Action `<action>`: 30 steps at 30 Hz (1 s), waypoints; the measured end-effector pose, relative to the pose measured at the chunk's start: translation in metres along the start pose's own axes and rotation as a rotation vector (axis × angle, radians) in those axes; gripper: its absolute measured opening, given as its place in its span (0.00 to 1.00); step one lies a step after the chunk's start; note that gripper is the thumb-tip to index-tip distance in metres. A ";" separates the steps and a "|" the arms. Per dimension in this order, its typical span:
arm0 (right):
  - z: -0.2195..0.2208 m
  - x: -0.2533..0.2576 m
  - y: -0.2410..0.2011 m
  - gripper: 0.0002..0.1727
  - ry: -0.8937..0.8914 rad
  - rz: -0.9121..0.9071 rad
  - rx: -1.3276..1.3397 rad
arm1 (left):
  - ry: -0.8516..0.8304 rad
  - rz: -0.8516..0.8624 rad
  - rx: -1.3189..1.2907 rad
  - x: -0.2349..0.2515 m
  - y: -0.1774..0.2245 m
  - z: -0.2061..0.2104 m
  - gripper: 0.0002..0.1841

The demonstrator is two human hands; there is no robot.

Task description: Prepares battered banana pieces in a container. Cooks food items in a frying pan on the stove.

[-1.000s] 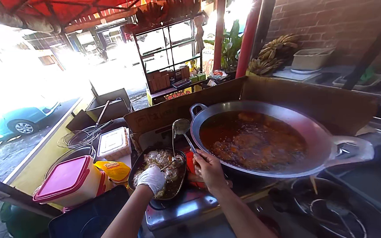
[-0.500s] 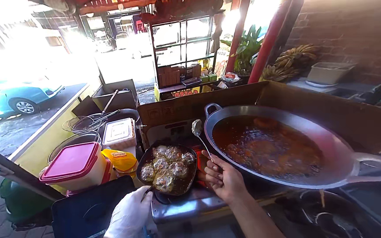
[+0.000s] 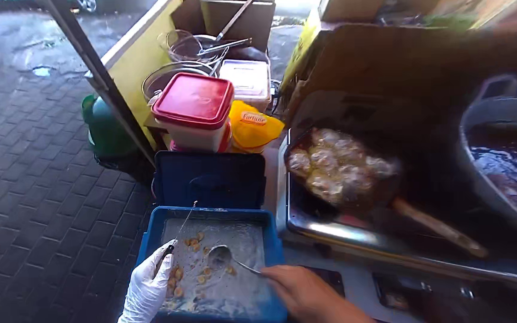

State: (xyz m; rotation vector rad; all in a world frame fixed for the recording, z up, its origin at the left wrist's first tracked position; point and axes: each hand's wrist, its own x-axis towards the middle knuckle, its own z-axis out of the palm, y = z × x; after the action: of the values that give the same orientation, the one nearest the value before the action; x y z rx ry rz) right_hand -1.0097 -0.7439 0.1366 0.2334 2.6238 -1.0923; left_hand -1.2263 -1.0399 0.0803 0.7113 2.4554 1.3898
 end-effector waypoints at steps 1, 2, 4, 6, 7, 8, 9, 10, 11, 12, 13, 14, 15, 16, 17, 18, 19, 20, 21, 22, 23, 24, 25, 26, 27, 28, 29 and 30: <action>0.013 0.018 -0.012 0.21 -0.074 0.046 -0.098 | 0.029 0.016 -0.035 -0.003 -0.013 -0.004 0.21; 0.023 0.034 -0.024 0.21 -0.143 0.092 -0.181 | 0.046 0.031 -0.072 -0.004 -0.023 -0.006 0.21; 0.038 0.061 -0.041 0.22 -0.269 0.161 -0.303 | 0.080 0.070 -0.124 -0.006 -0.040 -0.009 0.20; 0.051 0.075 -0.048 0.23 -0.306 0.193 -0.376 | 0.105 0.113 -0.171 -0.008 -0.049 -0.009 0.20; 0.058 0.078 -0.052 0.23 -0.324 0.208 -0.403 | 0.115 0.135 -0.204 -0.008 -0.051 -0.009 0.20; 0.064 0.079 -0.056 0.24 -0.344 0.223 -0.422 | 0.122 0.154 -0.237 -0.009 -0.052 -0.008 0.20; 0.070 0.078 -0.060 0.24 -0.363 0.233 -0.440 | 0.125 0.165 -0.266 -0.009 -0.053 -0.009 0.20; 0.075 0.077 -0.065 0.24 -0.384 0.237 -0.462 | 0.129 0.168 -0.295 -0.010 -0.055 -0.010 0.20; 0.077 0.078 -0.071 0.24 -0.425 0.253 -0.474 | 0.137 0.164 -0.326 -0.009 -0.056 -0.010 0.20; 0.077 0.078 -0.078 0.24 -0.474 0.270 -0.480 | 0.141 0.153 -0.357 -0.009 -0.057 -0.011 0.20; 0.076 0.079 -0.083 0.24 -0.524 0.279 -0.486 | 0.142 0.137 -0.394 -0.010 -0.058 -0.011 0.21; 0.075 0.079 -0.088 0.23 -0.567 0.283 -0.485 | 0.139 0.123 -0.424 -0.010 -0.058 -0.012 0.21; 0.073 0.079 -0.092 0.22 -0.604 0.291 -0.475 | 0.131 0.115 -0.449 -0.010 -0.058 -0.012 0.21; 0.071 0.078 -0.093 0.20 -0.625 0.294 -0.461 | 0.122 0.110 -0.474 -0.009 -0.058 -0.013 0.21; 0.068 0.076 -0.095 0.18 -0.637 0.293 -0.443 | 0.113 0.106 -0.494 -0.008 -0.058 -0.013 0.21; 0.065 0.073 -0.096 0.16 -0.641 0.294 -0.424 | 0.103 0.105 -0.513 -0.007 -0.058 -0.013 0.20; 0.062 0.070 -0.098 0.15 -0.645 0.292 -0.411 | 0.097 0.103 -0.527 -0.006 -0.058 -0.013 0.20; 0.059 0.066 -0.100 0.15 -0.639 0.277 -0.406 | 0.090 0.104 -0.536 -0.006 -0.058 -0.013 0.20; 0.056 0.060 -0.101 0.15 -0.612 0.241 -0.409 | 0.084 0.104 -0.540 -0.006 -0.058 -0.014 0.21; 0.055 0.053 -0.099 0.15 -0.556 0.182 -0.413 | 0.081 0.102 -0.545 -0.006 -0.059 -0.014 0.21; 0.055 0.047 -0.096 0.14 -0.482 0.115 -0.408 | 0.079 0.098 -0.552 -0.006 -0.059 -0.014 0.21; 0.055 0.041 -0.091 0.15 -0.409 0.057 -0.382 | 0.081 0.098 -0.554 -0.006 -0.060 -0.014 0.21; 0.054 0.038 -0.083 0.15 -0.344 0.015 -0.322 | 0.081 0.098 -0.556 -0.006 -0.061 -0.014 0.20; 0.051 0.037 -0.076 0.17 -0.324 0.013 -0.219 | 0.082 0.098 -0.569 -0.005 -0.061 -0.014 0.20; 0.048 0.036 -0.067 0.18 -0.318 0.019 -0.112 | 0.082 0.096 -0.584 -0.005 -0.061 -0.014 0.20; 0.048 0.036 -0.060 0.18 -0.314 0.036 -0.015 | 0.077 0.092 -0.600 -0.005 -0.061 -0.015 0.19; 0.048 0.035 -0.055 0.18 -0.315 0.062 0.047 | 0.070 0.088 -0.615 -0.006 -0.061 -0.015 0.19; 0.051 0.034 -0.055 0.18 -0.312 0.081 0.063 | 0.067 0.089 -0.622 -0.006 -0.061 -0.016 0.19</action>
State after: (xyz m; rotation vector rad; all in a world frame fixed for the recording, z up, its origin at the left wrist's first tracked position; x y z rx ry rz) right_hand -1.0452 -0.8174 0.1280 0.1657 2.2883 -1.0874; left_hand -1.2463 -1.0805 0.0366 0.6274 1.8673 2.0864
